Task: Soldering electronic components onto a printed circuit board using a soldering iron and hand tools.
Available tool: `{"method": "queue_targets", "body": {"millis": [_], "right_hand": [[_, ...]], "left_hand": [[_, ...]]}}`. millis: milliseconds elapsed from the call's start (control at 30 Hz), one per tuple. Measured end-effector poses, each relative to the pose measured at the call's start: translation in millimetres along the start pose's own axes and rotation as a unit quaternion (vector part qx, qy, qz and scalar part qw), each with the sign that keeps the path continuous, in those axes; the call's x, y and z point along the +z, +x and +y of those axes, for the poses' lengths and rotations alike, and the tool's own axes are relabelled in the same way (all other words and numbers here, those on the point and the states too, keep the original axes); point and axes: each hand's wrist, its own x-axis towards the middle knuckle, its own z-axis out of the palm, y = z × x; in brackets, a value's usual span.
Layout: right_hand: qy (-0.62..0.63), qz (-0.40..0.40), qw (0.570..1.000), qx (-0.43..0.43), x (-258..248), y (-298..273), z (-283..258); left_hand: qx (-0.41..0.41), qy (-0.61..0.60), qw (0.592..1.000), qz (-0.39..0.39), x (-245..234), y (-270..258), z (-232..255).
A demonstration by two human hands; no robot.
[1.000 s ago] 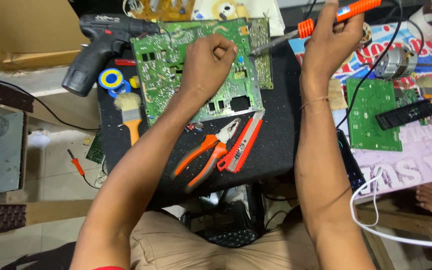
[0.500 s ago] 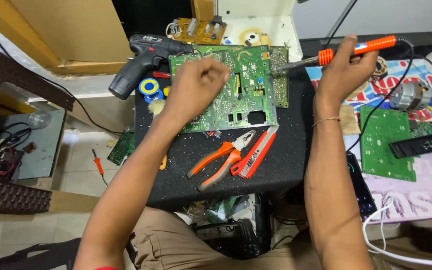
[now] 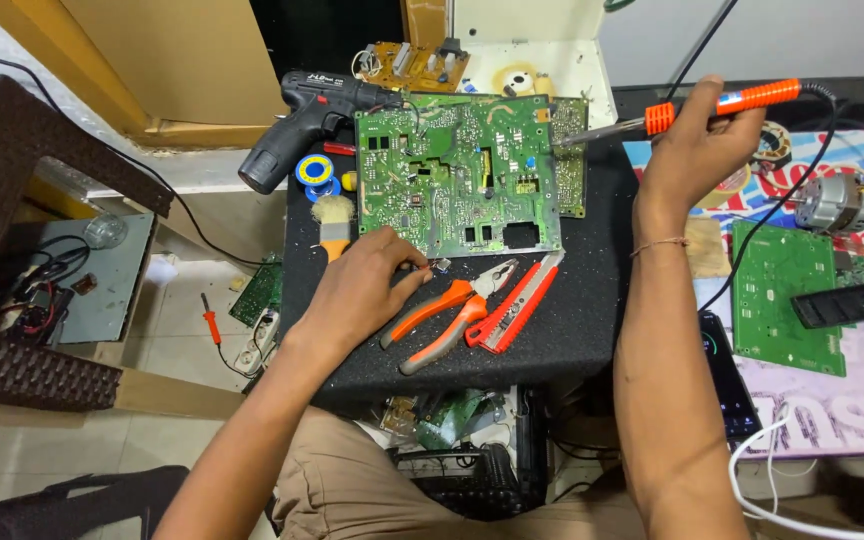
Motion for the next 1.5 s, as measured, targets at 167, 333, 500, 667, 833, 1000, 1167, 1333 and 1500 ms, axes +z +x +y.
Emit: {"method": "queue_targets", "body": {"millis": [167,333,500,667,833,1000,1167,1333,1500], "right_hand": [[0.020,0.006,1.000,0.016,0.8,-0.7,1.2],[0.022,0.018,0.999,0.019,1.9,-0.8,1.4],[0.041,0.011,0.999,0.030,1.5,-1.7,-4.9],[-0.008,0.015,1.000,-0.003,3.0,-2.6,-1.4],[-0.024,0.024,0.999,-0.017,4.6,-1.8,-0.8],[0.004,0.016,1.000,0.004,3.4,-4.6,-9.0],[-0.006,0.054,0.999,0.003,9.6,0.3,18.2],[-0.014,0.069,0.997,0.018,8.5,-0.2,28.4],[-0.013,0.083,0.996,0.007,8.2,0.9,33.8]], "left_hand": [[-0.052,-0.053,0.997,0.001,-3.4,-1.4,4.3],[-0.115,-0.135,0.984,0.019,-3.9,-1.5,4.3],[-0.198,-0.173,0.965,0.005,-1.5,0.2,3.3],[-0.196,-0.182,0.964,0.021,1.7,-2.3,1.9],[-0.182,-0.181,0.966,0.022,-0.8,-1.9,3.1],[-0.194,-0.178,0.965,0.009,-1.6,-1.3,2.8],[-0.130,-0.262,0.956,-0.028,-1.5,-4.4,-10.9],[-0.086,-0.168,0.977,-0.100,-18.4,-5.4,2.7],[-0.089,-0.155,0.981,-0.071,-10.4,-6.9,-2.0]]}}
